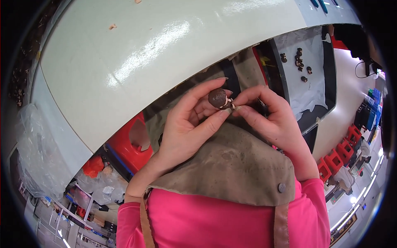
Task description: Painting and detailing small toy figurines using a brush at a workbench.
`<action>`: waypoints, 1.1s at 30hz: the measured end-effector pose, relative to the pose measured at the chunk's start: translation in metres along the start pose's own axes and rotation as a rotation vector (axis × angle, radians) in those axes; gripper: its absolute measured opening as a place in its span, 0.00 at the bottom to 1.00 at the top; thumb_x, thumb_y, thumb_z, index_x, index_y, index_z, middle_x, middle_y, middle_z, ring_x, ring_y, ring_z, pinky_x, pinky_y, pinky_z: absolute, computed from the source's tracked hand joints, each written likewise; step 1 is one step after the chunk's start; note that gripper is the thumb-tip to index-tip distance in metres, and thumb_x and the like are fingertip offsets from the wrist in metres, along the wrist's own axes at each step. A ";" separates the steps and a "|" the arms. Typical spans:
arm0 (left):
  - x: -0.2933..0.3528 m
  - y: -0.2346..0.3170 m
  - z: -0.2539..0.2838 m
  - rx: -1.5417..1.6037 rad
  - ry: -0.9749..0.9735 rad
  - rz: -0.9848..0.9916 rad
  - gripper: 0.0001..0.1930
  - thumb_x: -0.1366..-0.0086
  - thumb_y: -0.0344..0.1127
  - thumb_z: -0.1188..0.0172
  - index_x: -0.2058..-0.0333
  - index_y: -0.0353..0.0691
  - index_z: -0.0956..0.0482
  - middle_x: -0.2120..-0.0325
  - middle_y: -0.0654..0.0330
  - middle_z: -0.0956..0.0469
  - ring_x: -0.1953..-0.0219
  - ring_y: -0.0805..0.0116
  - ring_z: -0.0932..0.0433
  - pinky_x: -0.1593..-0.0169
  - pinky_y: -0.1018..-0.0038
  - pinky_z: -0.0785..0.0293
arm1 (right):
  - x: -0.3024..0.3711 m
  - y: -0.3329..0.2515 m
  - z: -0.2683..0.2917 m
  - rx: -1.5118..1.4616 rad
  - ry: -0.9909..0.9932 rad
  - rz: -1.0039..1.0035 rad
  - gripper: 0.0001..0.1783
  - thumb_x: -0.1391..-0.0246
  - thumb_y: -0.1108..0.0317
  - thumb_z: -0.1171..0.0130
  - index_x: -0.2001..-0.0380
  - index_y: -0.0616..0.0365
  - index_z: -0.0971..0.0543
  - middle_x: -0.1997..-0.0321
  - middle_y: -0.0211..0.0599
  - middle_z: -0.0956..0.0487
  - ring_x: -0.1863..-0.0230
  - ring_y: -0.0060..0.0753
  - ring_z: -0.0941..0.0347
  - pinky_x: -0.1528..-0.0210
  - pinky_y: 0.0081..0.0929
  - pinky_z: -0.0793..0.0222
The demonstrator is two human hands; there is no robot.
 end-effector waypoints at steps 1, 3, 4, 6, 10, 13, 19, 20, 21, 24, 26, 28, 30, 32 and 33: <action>0.000 0.001 0.000 0.005 0.004 0.014 0.26 0.40 0.19 0.46 0.42 0.36 0.39 0.51 0.53 0.30 0.50 0.70 0.29 0.45 0.75 0.33 | 0.000 0.000 0.000 0.001 -0.002 0.000 0.06 0.46 0.75 0.45 0.63 0.62 0.26 0.68 0.33 0.22 0.64 0.19 0.26 0.63 0.17 0.31; 0.000 0.002 -0.001 0.001 0.009 0.018 0.26 0.40 0.19 0.46 0.43 0.37 0.38 0.51 0.54 0.30 0.50 0.71 0.29 0.46 0.75 0.33 | 0.000 0.000 -0.001 0.127 0.012 0.017 0.06 0.47 0.75 0.44 0.64 0.61 0.26 0.68 0.33 0.22 0.66 0.20 0.27 0.64 0.19 0.32; 0.000 0.002 0.000 -0.004 0.013 0.022 0.25 0.40 0.19 0.46 0.44 0.37 0.38 0.51 0.54 0.30 0.50 0.71 0.29 0.46 0.75 0.32 | 0.000 0.000 -0.002 0.128 0.009 0.018 0.06 0.47 0.75 0.44 0.64 0.61 0.26 0.68 0.33 0.22 0.66 0.20 0.27 0.64 0.19 0.32; -0.001 0.002 0.000 -0.016 0.016 0.011 0.25 0.40 0.19 0.46 0.44 0.37 0.37 0.52 0.54 0.30 0.50 0.71 0.29 0.46 0.76 0.32 | 0.000 -0.001 -0.005 0.161 0.041 0.069 0.06 0.48 0.75 0.44 0.64 0.61 0.26 0.69 0.34 0.23 0.68 0.22 0.28 0.65 0.20 0.32; -0.001 0.001 0.001 -0.044 0.015 0.000 0.24 0.40 0.19 0.46 0.44 0.37 0.37 0.51 0.54 0.30 0.50 0.71 0.29 0.46 0.76 0.32 | 0.000 -0.003 -0.006 0.172 0.051 0.045 0.07 0.48 0.75 0.44 0.64 0.61 0.26 0.69 0.34 0.23 0.68 0.23 0.27 0.65 0.20 0.32; 0.001 0.004 0.002 -0.056 -0.007 0.011 0.24 0.38 0.21 0.46 0.43 0.37 0.37 0.51 0.57 0.28 0.53 0.78 0.27 0.49 0.81 0.31 | 0.001 -0.006 -0.005 0.186 0.051 0.054 0.07 0.48 0.75 0.44 0.64 0.61 0.26 0.69 0.35 0.23 0.68 0.23 0.27 0.65 0.20 0.32; 0.000 0.008 0.003 0.120 -0.039 0.019 0.20 0.34 0.26 0.50 0.44 0.35 0.38 0.48 0.53 0.31 0.50 0.71 0.28 0.46 0.75 0.31 | -0.001 -0.010 0.001 0.187 0.039 0.027 0.07 0.48 0.74 0.44 0.64 0.61 0.26 0.69 0.35 0.23 0.69 0.24 0.27 0.65 0.20 0.32; -0.001 0.007 0.003 0.117 -0.040 0.017 0.20 0.34 0.26 0.50 0.44 0.35 0.38 0.48 0.53 0.31 0.50 0.71 0.28 0.46 0.75 0.31 | -0.002 -0.010 0.002 0.182 0.036 0.033 0.07 0.48 0.73 0.44 0.64 0.61 0.26 0.69 0.35 0.23 0.68 0.24 0.27 0.65 0.21 0.32; -0.001 0.005 0.004 0.131 -0.052 0.011 0.19 0.33 0.27 0.51 0.44 0.34 0.38 0.48 0.53 0.32 0.50 0.69 0.28 0.46 0.74 0.30 | -0.002 -0.010 0.002 0.176 0.032 0.038 0.08 0.47 0.73 0.44 0.63 0.61 0.27 0.69 0.35 0.23 0.67 0.24 0.27 0.64 0.21 0.32; -0.001 0.006 0.003 0.151 -0.058 0.001 0.18 0.33 0.28 0.51 0.45 0.34 0.38 0.47 0.52 0.32 0.49 0.67 0.28 0.45 0.72 0.30 | -0.001 -0.011 0.002 0.108 0.034 -0.004 0.09 0.45 0.75 0.49 0.60 0.62 0.29 0.64 0.32 0.26 0.64 0.18 0.31 0.60 0.17 0.36; -0.002 0.007 0.002 0.159 -0.054 0.000 0.18 0.33 0.27 0.51 0.46 0.34 0.38 0.48 0.52 0.32 0.49 0.66 0.28 0.45 0.72 0.30 | 0.001 -0.007 0.005 0.113 0.034 -0.009 0.09 0.43 0.74 0.51 0.59 0.62 0.30 0.64 0.33 0.26 0.63 0.19 0.31 0.59 0.17 0.36; -0.001 0.005 0.004 0.177 -0.051 -0.015 0.17 0.34 0.25 0.50 0.48 0.34 0.37 0.48 0.51 0.32 0.50 0.65 0.27 0.45 0.71 0.30 | 0.002 -0.005 0.005 0.118 0.023 -0.012 0.09 0.41 0.72 0.54 0.58 0.62 0.31 0.63 0.34 0.26 0.63 0.20 0.31 0.58 0.17 0.36; -0.001 0.004 0.005 0.187 -0.050 -0.017 0.17 0.35 0.23 0.49 0.48 0.34 0.37 0.49 0.51 0.32 0.50 0.65 0.27 0.45 0.71 0.30 | 0.003 -0.009 0.005 0.103 0.026 -0.068 0.09 0.39 0.71 0.57 0.59 0.62 0.30 0.64 0.33 0.26 0.64 0.21 0.31 0.59 0.19 0.34; -0.001 0.003 0.006 0.198 -0.052 -0.018 0.17 0.36 0.22 0.49 0.49 0.34 0.37 0.49 0.52 0.31 0.50 0.64 0.26 0.45 0.72 0.30 | 0.004 -0.006 0.006 0.191 0.021 0.017 0.09 0.41 0.71 0.55 0.60 0.63 0.29 0.64 0.38 0.26 0.63 0.33 0.28 0.59 0.25 0.33; -0.001 0.003 0.006 0.189 -0.055 -0.028 0.17 0.37 0.21 0.48 0.49 0.34 0.37 0.49 0.52 0.31 0.51 0.65 0.26 0.45 0.72 0.30 | 0.004 -0.006 0.006 0.277 0.016 0.102 0.08 0.42 0.70 0.52 0.61 0.63 0.29 0.64 0.43 0.26 0.63 0.44 0.26 0.60 0.31 0.32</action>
Point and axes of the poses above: each hand's wrist, its own x-axis away from the middle knuckle, its own z-axis out of the back of the hand, y = z × x, the point moved 2 cm from there along -x, towards the middle knuckle
